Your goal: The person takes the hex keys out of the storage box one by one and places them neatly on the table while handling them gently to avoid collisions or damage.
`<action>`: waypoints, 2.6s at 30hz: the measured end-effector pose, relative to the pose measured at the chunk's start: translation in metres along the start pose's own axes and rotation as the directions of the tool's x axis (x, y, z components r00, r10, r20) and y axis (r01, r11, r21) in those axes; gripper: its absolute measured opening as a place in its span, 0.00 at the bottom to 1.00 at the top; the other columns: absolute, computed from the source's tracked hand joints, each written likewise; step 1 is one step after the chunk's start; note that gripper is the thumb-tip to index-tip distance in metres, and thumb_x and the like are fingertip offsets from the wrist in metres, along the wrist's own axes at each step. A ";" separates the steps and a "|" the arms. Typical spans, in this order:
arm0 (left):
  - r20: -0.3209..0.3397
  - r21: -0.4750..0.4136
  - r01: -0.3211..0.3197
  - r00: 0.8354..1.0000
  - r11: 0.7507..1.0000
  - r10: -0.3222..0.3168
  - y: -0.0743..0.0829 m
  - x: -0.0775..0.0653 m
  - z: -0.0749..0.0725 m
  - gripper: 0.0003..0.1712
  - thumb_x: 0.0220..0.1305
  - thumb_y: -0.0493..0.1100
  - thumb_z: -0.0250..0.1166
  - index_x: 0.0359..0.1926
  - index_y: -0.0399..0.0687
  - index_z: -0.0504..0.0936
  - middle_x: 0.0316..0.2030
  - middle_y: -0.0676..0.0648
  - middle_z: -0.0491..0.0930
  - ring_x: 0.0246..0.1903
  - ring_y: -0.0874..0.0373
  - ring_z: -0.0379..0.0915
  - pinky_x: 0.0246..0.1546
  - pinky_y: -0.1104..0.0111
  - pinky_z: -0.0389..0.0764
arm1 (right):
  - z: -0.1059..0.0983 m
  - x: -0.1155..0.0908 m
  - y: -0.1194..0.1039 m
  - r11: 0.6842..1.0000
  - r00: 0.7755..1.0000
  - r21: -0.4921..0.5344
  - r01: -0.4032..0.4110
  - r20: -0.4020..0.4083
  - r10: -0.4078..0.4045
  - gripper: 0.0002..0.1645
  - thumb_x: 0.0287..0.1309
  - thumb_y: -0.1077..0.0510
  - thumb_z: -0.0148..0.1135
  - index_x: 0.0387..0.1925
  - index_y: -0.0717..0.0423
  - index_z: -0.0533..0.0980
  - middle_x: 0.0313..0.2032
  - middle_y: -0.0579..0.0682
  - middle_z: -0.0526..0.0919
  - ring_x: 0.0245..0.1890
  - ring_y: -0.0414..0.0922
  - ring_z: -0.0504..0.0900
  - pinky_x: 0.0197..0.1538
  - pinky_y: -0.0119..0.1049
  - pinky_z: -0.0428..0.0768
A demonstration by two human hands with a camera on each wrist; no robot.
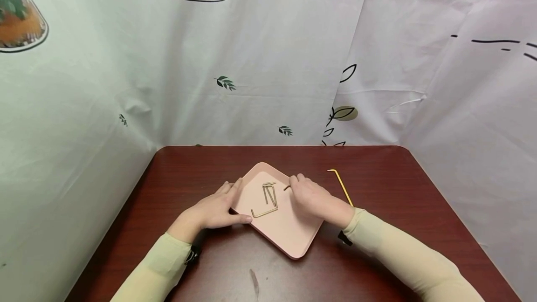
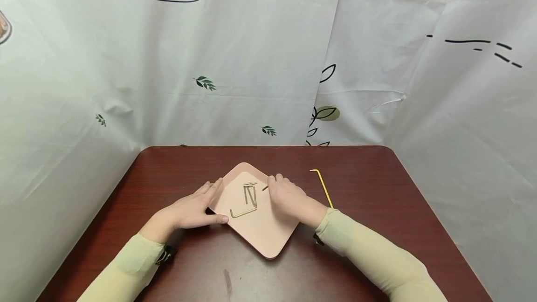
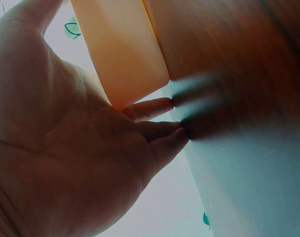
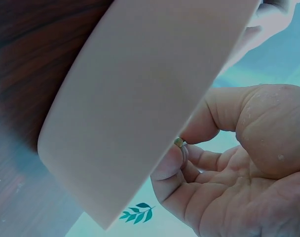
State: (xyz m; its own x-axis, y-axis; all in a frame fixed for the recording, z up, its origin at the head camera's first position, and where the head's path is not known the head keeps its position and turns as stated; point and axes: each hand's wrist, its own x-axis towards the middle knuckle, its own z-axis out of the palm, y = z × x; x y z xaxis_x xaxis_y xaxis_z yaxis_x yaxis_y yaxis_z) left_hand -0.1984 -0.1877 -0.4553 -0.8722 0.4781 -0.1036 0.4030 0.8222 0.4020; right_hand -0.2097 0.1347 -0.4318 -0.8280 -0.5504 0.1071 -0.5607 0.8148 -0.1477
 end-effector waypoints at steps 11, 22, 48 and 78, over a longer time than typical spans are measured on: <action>-0.001 0.001 -0.001 1.000 1.000 0.001 0.000 0.000 0.000 0.76 0.63 0.83 0.68 0.90 0.39 0.48 0.84 0.27 0.55 0.85 0.30 0.50 0.75 0.39 0.69 | -0.004 -0.004 0.005 0.999 1.000 0.021 -0.030 0.000 0.030 0.07 0.74 0.67 0.61 0.39 0.64 0.70 0.33 0.56 0.70 0.31 0.55 0.75 0.40 0.52 0.82; 0.008 0.003 0.004 1.000 1.000 -0.004 0.000 0.000 0.000 0.76 0.64 0.83 0.67 0.90 0.38 0.47 0.85 0.27 0.54 0.85 0.29 0.49 0.77 0.38 0.67 | -0.008 -0.007 0.011 0.997 0.997 0.025 -0.075 0.008 0.074 0.08 0.71 0.68 0.61 0.38 0.60 0.68 0.34 0.55 0.71 0.30 0.54 0.75 0.38 0.51 0.82; 0.002 0.001 0.010 1.000 1.000 -0.010 -0.001 0.000 0.001 0.76 0.63 0.84 0.67 0.91 0.40 0.47 0.84 0.26 0.54 0.85 0.31 0.48 0.76 0.38 0.69 | -0.012 -0.011 0.030 0.990 0.992 0.066 -0.122 0.007 0.122 0.09 0.61 0.70 0.63 0.40 0.62 0.71 0.35 0.59 0.74 0.32 0.58 0.81 0.38 0.54 0.83; 0.001 -0.002 0.003 1.000 1.000 -0.003 0.001 0.000 0.000 0.76 0.63 0.83 0.68 0.90 0.38 0.48 0.85 0.27 0.54 0.85 0.29 0.49 0.76 0.38 0.68 | -0.016 -0.013 0.055 0.993 0.993 0.032 -0.109 -0.039 0.111 0.14 0.54 0.69 0.67 0.41 0.62 0.74 0.37 0.56 0.77 0.41 0.57 0.80 0.47 0.51 0.82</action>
State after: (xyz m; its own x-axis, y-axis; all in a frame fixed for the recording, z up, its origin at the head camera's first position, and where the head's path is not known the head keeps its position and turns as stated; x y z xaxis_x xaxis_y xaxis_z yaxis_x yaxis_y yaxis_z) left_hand -0.1980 -0.1872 -0.4553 -0.8734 0.4754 -0.1055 0.3993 0.8232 0.4036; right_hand -0.2297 0.1898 -0.4261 -0.8841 -0.4493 0.1283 -0.4666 0.8639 -0.1895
